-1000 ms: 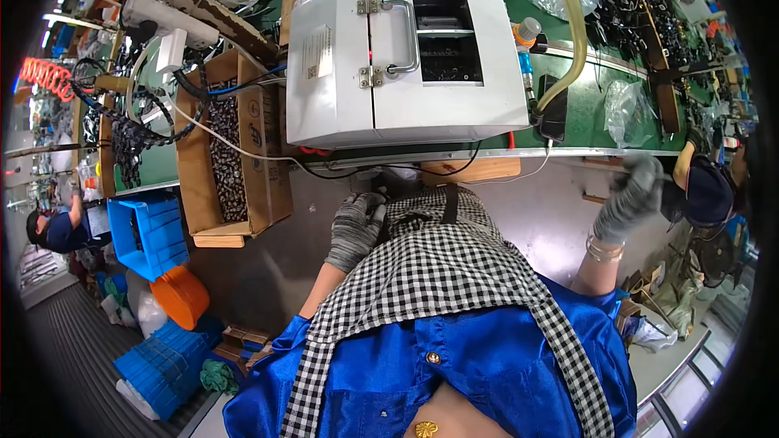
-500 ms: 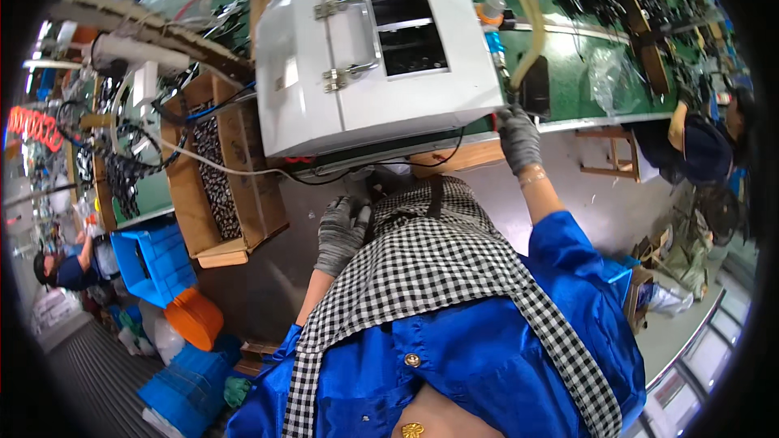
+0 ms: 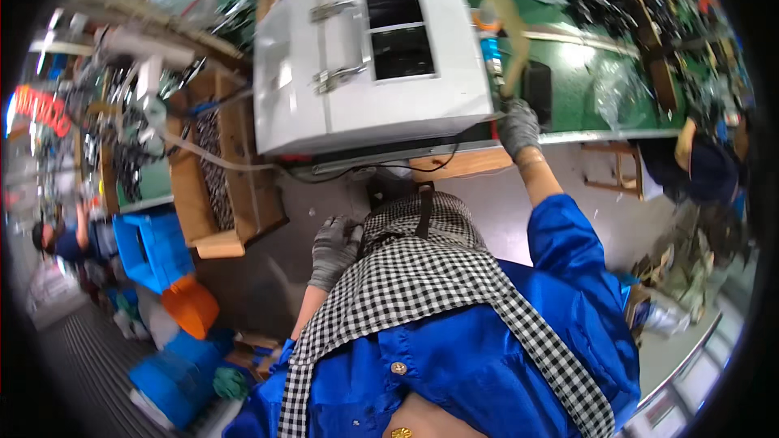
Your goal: The person assembles brake lever components by fitting plastic covers onto the levers, driving screws with a hanging power screwdriver, and threading bolts with washers from a box into the assemblies by hand.
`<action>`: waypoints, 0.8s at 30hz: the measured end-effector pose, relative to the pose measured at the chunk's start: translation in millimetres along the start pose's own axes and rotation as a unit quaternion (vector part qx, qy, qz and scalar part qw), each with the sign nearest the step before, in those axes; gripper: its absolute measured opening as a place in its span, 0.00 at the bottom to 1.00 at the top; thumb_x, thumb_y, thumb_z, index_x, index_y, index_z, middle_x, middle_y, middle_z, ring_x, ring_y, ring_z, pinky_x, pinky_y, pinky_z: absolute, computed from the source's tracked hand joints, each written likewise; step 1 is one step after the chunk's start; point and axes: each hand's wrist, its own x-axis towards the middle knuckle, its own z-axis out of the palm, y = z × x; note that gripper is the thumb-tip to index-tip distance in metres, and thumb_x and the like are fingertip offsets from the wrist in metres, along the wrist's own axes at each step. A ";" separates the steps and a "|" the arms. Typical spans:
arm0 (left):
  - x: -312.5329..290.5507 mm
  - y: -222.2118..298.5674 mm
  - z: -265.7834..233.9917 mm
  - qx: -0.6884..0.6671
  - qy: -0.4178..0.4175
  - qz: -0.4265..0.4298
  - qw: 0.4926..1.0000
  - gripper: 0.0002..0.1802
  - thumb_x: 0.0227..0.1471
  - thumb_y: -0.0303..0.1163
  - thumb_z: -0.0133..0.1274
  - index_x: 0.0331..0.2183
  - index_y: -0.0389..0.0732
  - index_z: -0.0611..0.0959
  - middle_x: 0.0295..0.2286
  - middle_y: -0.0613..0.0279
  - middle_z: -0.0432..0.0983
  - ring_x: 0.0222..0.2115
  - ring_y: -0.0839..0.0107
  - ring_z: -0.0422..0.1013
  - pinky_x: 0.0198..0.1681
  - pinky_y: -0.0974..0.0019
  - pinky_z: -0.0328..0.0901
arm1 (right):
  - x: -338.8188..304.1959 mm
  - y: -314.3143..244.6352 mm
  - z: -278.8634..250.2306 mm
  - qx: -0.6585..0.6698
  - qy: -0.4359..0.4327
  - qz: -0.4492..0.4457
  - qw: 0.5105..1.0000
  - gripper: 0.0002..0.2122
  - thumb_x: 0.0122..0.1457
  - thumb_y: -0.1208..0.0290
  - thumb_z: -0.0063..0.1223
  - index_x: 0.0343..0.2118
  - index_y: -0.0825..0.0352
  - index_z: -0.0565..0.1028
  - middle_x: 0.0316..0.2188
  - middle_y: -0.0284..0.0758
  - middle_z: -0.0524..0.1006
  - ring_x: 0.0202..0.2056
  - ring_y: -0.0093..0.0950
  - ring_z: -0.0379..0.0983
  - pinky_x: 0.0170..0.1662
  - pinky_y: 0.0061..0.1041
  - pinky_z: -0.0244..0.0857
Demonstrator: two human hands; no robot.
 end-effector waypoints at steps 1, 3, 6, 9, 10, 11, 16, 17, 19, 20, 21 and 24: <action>-1.6 -1.6 -3.6 0.009 -0.006 0.019 1.000 0.11 0.51 0.36 0.56 0.37 0.44 0.81 0.37 0.54 0.77 0.39 0.52 0.73 0.43 0.53 0.68 | 1.4 11.6 24.1 -0.015 0.063 -0.034 0.997 0.18 0.58 0.70 0.45 0.53 0.56 0.72 0.57 0.38 0.69 0.56 0.39 0.66 0.58 0.36 0.60; -5.5 7.7 -8.3 0.003 -0.004 -0.026 1.000 0.11 0.52 0.37 0.55 0.38 0.44 0.81 0.38 0.53 0.77 0.40 0.52 0.73 0.45 0.53 0.67 | 0.4 47.5 57.3 -0.001 0.127 -0.088 0.988 0.17 0.57 0.75 0.44 0.50 0.60 0.74 0.54 0.40 0.71 0.55 0.39 0.67 0.58 0.34 0.60; -3.6 6.7 -1.4 -0.011 0.002 -0.038 0.999 0.12 0.52 0.37 0.55 0.38 0.44 0.80 0.38 0.54 0.76 0.41 0.53 0.72 0.46 0.54 0.66 | -24.1 61.6 51.6 0.140 0.201 -0.106 0.964 0.22 0.50 0.84 0.44 0.48 0.63 0.76 0.49 0.43 0.75 0.53 0.43 0.68 0.57 0.33 0.61; -18.2 3.8 2.3 -0.018 0.024 -0.038 0.999 0.11 0.51 0.35 0.56 0.38 0.43 0.81 0.37 0.54 0.76 0.41 0.54 0.72 0.47 0.55 0.67 | -42.7 80.7 63.5 0.125 0.155 -0.046 0.979 0.20 0.47 0.85 0.45 0.45 0.68 0.76 0.43 0.46 0.76 0.46 0.40 0.72 0.49 0.34 0.67; -23.6 5.3 1.7 -0.025 0.018 -0.036 0.999 0.11 0.51 0.35 0.56 0.38 0.43 0.81 0.37 0.55 0.76 0.41 0.54 0.71 0.46 0.55 0.67 | -52.9 101.7 86.8 0.334 0.142 0.010 0.932 0.18 0.49 0.81 0.47 0.45 0.68 0.76 0.40 0.45 0.77 0.43 0.40 0.73 0.46 0.34 0.68; -27.3 7.6 1.1 -0.038 0.010 -0.055 0.998 0.11 0.51 0.35 0.57 0.37 0.43 0.81 0.36 0.55 0.76 0.40 0.55 0.72 0.46 0.56 0.67 | -59.1 128.3 112.6 0.304 0.115 0.024 0.945 0.17 0.50 0.79 0.48 0.45 0.68 0.77 0.39 0.43 0.78 0.42 0.39 0.74 0.46 0.33 0.68; -41.1 1.2 -6.5 -0.051 0.050 -0.101 0.992 0.10 0.51 0.34 0.56 0.37 0.44 0.81 0.36 0.56 0.76 0.40 0.54 0.71 0.46 0.56 0.67 | -80.7 157.8 194.0 0.073 -0.099 -0.128 0.984 0.13 0.50 0.71 0.52 0.41 0.62 0.79 0.39 0.40 0.78 0.42 0.35 0.75 0.48 0.30 0.68; -47.5 1.7 -10.4 -0.070 0.080 -0.102 0.989 0.10 0.51 0.34 0.56 0.37 0.44 0.81 0.36 0.55 0.76 0.40 0.54 0.72 0.45 0.56 0.67 | -84.0 134.9 191.1 0.156 -0.150 -0.037 0.976 0.13 0.50 0.70 0.53 0.40 0.62 0.79 0.39 0.40 0.79 0.43 0.37 0.75 0.48 0.31 0.68; -53.2 -2.8 -20.1 -0.064 0.138 -0.084 0.985 0.09 0.51 0.33 0.55 0.36 0.44 0.81 0.35 0.54 0.76 0.39 0.54 0.72 0.43 0.55 0.67 | -82.2 94.9 208.7 0.240 -0.184 0.056 0.951 0.13 0.50 0.70 0.53 0.39 0.61 0.79 0.39 0.41 0.79 0.43 0.38 0.75 0.48 0.32 0.68; -31.8 -5.8 -9.5 -0.080 0.144 -0.060 0.984 0.09 0.51 0.33 0.55 0.36 0.44 0.81 0.35 0.54 0.76 0.39 0.54 0.72 0.43 0.55 0.67 | -53.9 105.0 225.6 0.240 -0.211 0.012 0.947 0.12 0.51 0.69 0.53 0.39 0.61 0.79 0.37 0.42 0.79 0.41 0.39 0.75 0.47 0.33 0.68; -24.3 -14.3 -12.7 -0.073 0.147 -0.066 0.984 0.09 0.51 0.33 0.55 0.36 0.44 0.82 0.34 0.54 0.76 0.38 0.54 0.72 0.43 0.55 0.68 | -42.7 110.2 240.7 0.244 -0.246 -0.027 0.938 0.11 0.52 0.69 0.52 0.38 0.61 0.80 0.35 0.43 0.79 0.40 0.39 0.76 0.45 0.34 0.68; -42.4 -34.9 -26.2 -0.081 0.212 -0.161 0.961 0.09 0.51 0.33 0.56 0.36 0.43 0.81 0.34 0.54 0.76 0.36 0.55 0.73 0.42 0.57 0.68 | -97.4 -73.3 29.3 0.213 -0.143 -0.320 0.912 0.10 0.55 0.68 0.50 0.38 0.61 0.80 0.34 0.44 0.79 0.37 0.40 0.76 0.42 0.35 0.69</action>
